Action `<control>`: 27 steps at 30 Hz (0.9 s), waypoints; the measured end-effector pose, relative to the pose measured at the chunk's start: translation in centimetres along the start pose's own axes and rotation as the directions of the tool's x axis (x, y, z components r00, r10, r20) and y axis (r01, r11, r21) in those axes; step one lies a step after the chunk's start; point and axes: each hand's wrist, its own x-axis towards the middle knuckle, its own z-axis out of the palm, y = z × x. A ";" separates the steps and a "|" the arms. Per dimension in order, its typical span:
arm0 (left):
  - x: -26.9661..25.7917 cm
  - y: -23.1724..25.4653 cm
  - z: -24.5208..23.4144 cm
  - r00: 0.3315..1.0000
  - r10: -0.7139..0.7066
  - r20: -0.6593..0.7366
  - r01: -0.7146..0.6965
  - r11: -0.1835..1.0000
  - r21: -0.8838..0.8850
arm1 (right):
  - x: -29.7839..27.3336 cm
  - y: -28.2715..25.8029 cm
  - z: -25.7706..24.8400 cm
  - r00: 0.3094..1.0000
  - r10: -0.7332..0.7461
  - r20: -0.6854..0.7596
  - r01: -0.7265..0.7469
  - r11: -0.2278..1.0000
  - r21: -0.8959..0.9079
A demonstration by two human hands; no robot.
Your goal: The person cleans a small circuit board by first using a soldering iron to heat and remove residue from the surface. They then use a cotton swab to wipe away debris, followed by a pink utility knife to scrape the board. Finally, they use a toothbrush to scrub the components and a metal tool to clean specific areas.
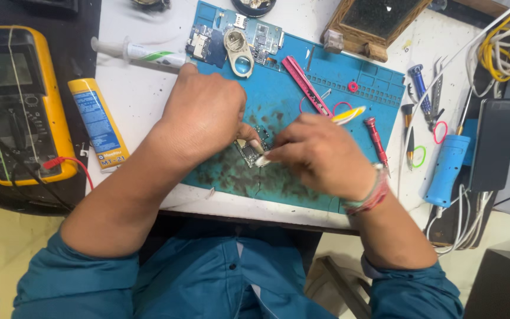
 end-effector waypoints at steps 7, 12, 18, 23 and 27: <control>0.2 -0.3 0.1 0.999 -0.027 0.033 0.031 0.991 -0.130 | 0.1 0.3 0.0 1.000 0.026 0.017 -0.026 1.000 0.011; 0.4 -0.4 -0.1 0.999 -0.026 0.041 0.031 0.992 -0.119 | 0.8 -0.3 -0.4 1.000 0.008 -0.005 -0.008 1.000 -0.005; 0.3 -0.5 0.1 0.999 -0.013 0.030 0.016 0.994 -0.112 | -0.5 0.8 0.1 1.000 -0.003 -0.012 0.003 1.000 -0.006; 0.2 -0.5 0.5 1.000 0.019 -0.005 -0.020 0.995 -0.101 | -0.1 0.4 -0.2 1.000 0.013 0.017 -0.013 1.000 0.012; 0.4 -0.6 0.4 0.999 -0.013 0.047 0.019 0.990 -0.138 | 0.7 -0.1 -0.7 0.999 0.038 0.002 -0.038 0.999 -0.015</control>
